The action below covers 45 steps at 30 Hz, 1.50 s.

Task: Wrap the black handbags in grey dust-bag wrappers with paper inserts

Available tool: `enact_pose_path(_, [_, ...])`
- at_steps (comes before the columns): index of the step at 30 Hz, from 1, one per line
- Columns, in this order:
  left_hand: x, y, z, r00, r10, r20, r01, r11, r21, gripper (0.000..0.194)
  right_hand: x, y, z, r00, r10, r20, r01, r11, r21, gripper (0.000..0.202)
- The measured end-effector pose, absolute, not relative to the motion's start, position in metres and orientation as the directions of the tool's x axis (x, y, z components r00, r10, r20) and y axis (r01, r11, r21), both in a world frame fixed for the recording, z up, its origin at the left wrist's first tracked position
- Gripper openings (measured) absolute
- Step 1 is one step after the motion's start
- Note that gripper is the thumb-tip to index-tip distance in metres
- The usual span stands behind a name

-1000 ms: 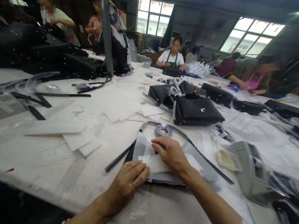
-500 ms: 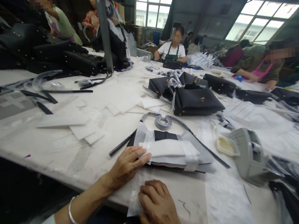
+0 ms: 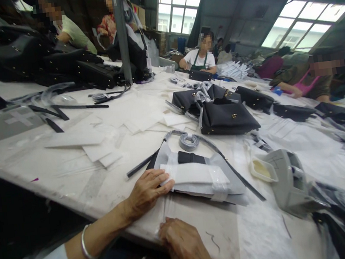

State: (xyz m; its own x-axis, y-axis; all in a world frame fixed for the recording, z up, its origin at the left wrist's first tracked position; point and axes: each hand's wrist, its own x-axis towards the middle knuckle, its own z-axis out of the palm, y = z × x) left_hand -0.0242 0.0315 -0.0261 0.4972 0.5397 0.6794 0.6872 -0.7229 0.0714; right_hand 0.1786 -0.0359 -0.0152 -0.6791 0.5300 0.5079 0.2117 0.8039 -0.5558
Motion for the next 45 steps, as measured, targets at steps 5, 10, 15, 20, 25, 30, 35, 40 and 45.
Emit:
enact_pose_path(5, [-0.023, 0.029, -0.024, 0.505, 0.534, 0.678, 0.705, -0.709, 0.033, 0.024, 0.18, -0.035, 0.002, -0.663, 0.596, 0.452, 0.265, 0.752, -0.603, 0.011])
enact_pose_path(10, [-0.029, 0.014, -0.014, 0.53, 0.643, 0.553, 0.742, -0.667, 0.064, 0.037, 0.179, -0.015, 0.04, -0.623, 0.687, 0.374, 0.32, 0.66, -0.679, 0.01])
enact_pose_path(15, [-0.026, -0.002, -0.002, 0.436, 0.79, 0.432, 0.739, -0.588, 0.329, 0.065, 0.171, 0.023, 0.06, -0.562, 0.739, 0.37, 0.36, 0.622, -0.696, 0.01])
enact_pose_path(20, [-0.007, -0.007, 0.0, 0.193, 0.827, 0.528, 0.699, -0.493, 0.518, 0.067, 0.161, 0.065, 0.065, -0.526, 0.813, 0.25, 0.494, 0.531, -0.689, 0.016])
enact_pose_path(25, [0.007, 0.0, 0.002, 0.005, 0.851, 0.525, 0.667, -0.394, 0.632, 0.02, 0.16, 0.087, 0.057, -0.482, 0.867, 0.129, 0.588, 0.429, -0.685, 0.021])
enact_pose_path(30, [0.014, 0.013, 0.001, -0.082, 0.848, 0.523, 0.686, -0.333, 0.647, 0.013, 0.165, 0.097, 0.046, -0.473, 0.875, 0.105, 0.629, 0.419, -0.655, 0.017])
enact_pose_path(35, [0.018, 0.022, -0.002, -0.105, 0.818, 0.566, 0.746, -0.311, 0.589, 0.016, 0.166, 0.098, 0.036, -0.469, 0.88, 0.076, 0.668, 0.41, -0.621, 0.016])
enact_pose_path(40, [0.016, 0.029, -0.001, -0.098, 0.824, 0.558, 0.792, -0.275, 0.545, 0.014, 0.164, 0.097, 0.029, -0.426, 0.903, 0.052, 0.685, 0.359, -0.633, 0.015])
enact_pose_path(45, [0.015, 0.028, 0.004, 0.0, 0.768, 0.641, 0.853, -0.335, 0.401, 0.015, 0.165, 0.097, 0.029, -0.395, 0.916, 0.069, 0.672, 0.34, -0.658, 0.016])
